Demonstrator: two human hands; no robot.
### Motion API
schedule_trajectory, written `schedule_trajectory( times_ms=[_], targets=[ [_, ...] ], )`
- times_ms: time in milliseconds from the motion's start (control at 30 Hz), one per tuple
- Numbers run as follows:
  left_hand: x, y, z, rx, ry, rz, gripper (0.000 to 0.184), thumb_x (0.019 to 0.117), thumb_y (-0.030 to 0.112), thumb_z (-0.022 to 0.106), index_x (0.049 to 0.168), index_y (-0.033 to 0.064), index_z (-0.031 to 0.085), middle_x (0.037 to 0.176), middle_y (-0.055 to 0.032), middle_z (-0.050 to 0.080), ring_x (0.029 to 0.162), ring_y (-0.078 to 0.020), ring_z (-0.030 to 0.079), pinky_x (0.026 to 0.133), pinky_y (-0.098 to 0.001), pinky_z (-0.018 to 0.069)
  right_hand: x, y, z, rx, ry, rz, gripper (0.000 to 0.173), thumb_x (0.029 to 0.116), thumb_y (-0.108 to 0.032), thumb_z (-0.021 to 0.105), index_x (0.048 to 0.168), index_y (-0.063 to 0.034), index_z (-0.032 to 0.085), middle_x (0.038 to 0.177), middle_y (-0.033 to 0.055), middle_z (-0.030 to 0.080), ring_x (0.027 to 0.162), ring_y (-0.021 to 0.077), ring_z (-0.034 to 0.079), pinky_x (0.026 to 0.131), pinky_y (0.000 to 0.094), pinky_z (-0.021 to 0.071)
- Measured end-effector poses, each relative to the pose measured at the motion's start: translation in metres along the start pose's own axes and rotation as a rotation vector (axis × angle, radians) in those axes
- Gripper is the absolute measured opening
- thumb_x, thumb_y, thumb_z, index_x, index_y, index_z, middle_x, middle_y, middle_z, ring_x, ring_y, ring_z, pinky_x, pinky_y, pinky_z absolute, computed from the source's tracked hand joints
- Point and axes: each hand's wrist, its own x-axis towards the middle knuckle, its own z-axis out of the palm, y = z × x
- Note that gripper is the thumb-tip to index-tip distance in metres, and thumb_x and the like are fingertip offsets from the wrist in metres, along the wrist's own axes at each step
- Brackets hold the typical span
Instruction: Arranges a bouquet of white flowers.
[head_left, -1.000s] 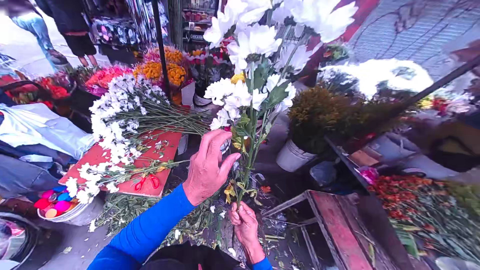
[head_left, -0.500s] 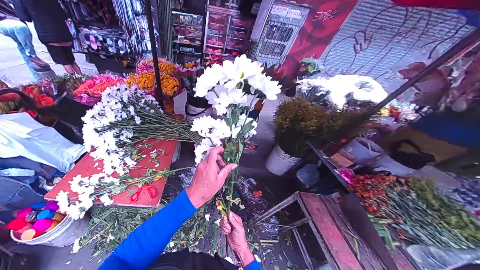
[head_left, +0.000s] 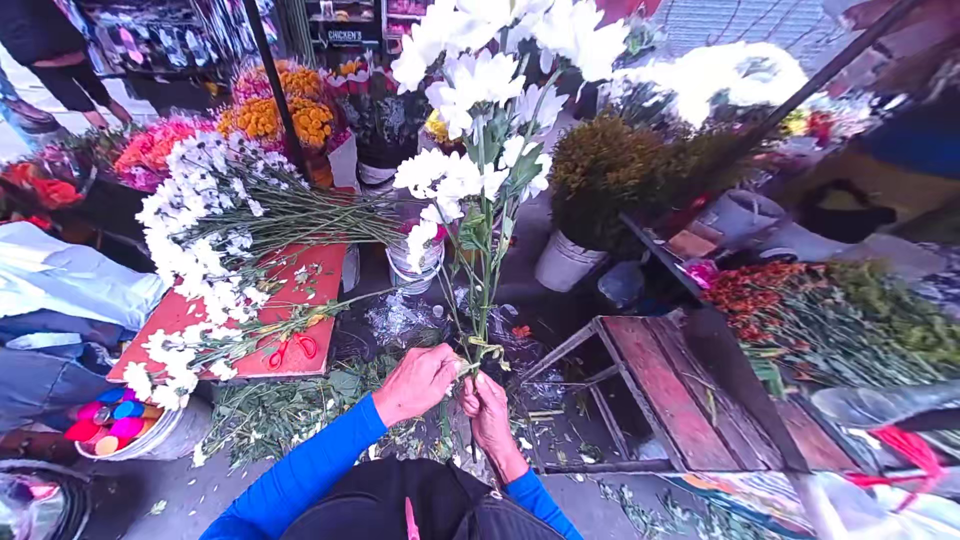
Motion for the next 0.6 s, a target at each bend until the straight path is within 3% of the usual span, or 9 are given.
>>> schedule_trajectory(
  times_ms=[67,133,167,233,300,333,400,500,600],
  targets=[
    [-0.005,0.002,-0.011,0.016,0.042,0.001,0.039,0.1020,0.029,0.056,0.072,0.0033,0.058,0.074,-0.0071,0.055,0.066,-0.0151,0.053,0.062,-0.0319,0.0449,-0.004,0.002,-0.003,-0.079,0.031,-0.050,0.036,0.1032,-0.037,0.054,0.077,-0.0146,0.063,0.057,-0.0106,0.045,0.045,-0.0028,0.038,0.043,0.0139,0.0309],
    [-0.003,0.012,-0.025,-0.008,0.184,0.062,0.039,0.0992,0.028,0.062,0.069,0.0046,0.056,0.090,-0.0091,0.060,0.076,-0.0110,0.055,0.065,-0.0251,0.0456,-0.008,0.005,-0.006,-0.175,0.057,-0.103,0.035,0.1043,-0.038,0.053,0.080,-0.0156,0.063,0.059,-0.0107,0.048,0.047,-0.0023,0.039,0.045,0.0146,0.0334],
    [0.001,0.017,-0.032,-0.031,0.292,0.102,0.033,0.0979,0.025,0.065,0.074,0.0025,0.057,0.099,-0.0123,0.063,0.080,-0.0108,0.058,0.066,-0.0235,0.0484,-0.009,0.008,-0.007,-0.210,0.072,-0.125,0.034,0.1042,-0.037,0.053,0.080,-0.0164,0.064,0.061,-0.0112,0.050,0.048,-0.0023,0.040,0.046,0.0147,0.0345],
    [0.012,0.026,-0.045,-0.015,0.523,0.158,0.032,0.0955,0.022,0.073,0.106,-0.0033,0.056,0.121,-0.0187,0.060,0.084,-0.0133,0.068,0.065,-0.0248,0.0592,-0.013,0.014,-0.006,-0.267,0.104,-0.160,0.031,0.1040,-0.037,0.054,0.082,-0.0177,0.066,0.063,-0.0120,0.052,0.050,-0.0030,0.042,0.047,0.0142,0.0359],
    [0.024,0.029,-0.059,0.083,0.686,0.185,0.062,0.0914,0.022,0.079,0.140,-0.0023,0.047,0.143,-0.0192,0.049,0.080,-0.0113,0.066,0.061,-0.0256,0.0587,-0.020,0.019,-0.004,-0.321,0.125,-0.169,0.029,0.1038,-0.035,0.054,0.083,-0.0183,0.065,0.064,-0.0129,0.053,0.051,-0.0035,0.043,0.048,0.0139,0.0362],
    [0.028,0.030,-0.067,0.143,0.717,0.189,0.069,0.0901,0.023,0.080,0.145,0.0000,0.046,0.147,-0.0184,0.048,0.077,-0.0105,0.064,0.061,-0.0258,0.0568,-0.023,0.020,-0.003,-0.346,0.129,-0.177,0.029,0.1037,-0.034,0.053,0.083,-0.0182,0.065,0.064,-0.0133,0.053,0.052,-0.0037,0.043,0.048,0.0140,0.0364],
    [0.032,0.032,-0.078,0.254,0.672,0.163,0.054,0.0921,0.025,0.077,0.136,0.0006,0.055,0.132,-0.0171,0.058,0.076,-0.0141,0.065,0.065,-0.0309,0.0583,-0.031,0.022,-0.002,-0.385,0.131,-0.199,0.029,0.1042,-0.033,0.053,0.083,-0.0175,0.065,0.064,-0.0135,0.053,0.053,-0.0037,0.044,0.050,0.0142,0.0378],
    [0.021,0.032,-0.072,0.479,0.439,0.141,0.026,0.1026,0.023,0.060,0.099,-0.0009,0.068,0.090,-0.0156,0.068,0.076,-0.0284,0.069,0.067,-0.0451,0.0580,-0.041,0.024,-0.003,-0.516,0.173,-0.248,0.028,0.1048,-0.031,0.052,0.086,-0.0148,0.066,0.067,-0.0131,0.055,0.056,-0.0037,0.047,0.053,0.0148,0.0408],
    [-0.004,0.041,-0.054,0.510,0.053,0.066,0.029,0.1058,0.022,0.050,0.101,0.0000,0.067,0.089,-0.0164,0.067,0.078,-0.0341,0.069,0.067,-0.0512,0.0557,-0.047,0.020,-0.002,-0.829,0.291,-0.342,0.031,0.1033,-0.027,0.052,0.091,-0.0041,0.069,0.070,-0.0056,0.059,0.060,-0.0022,0.054,0.059,0.0176,0.0463]
  ],
)
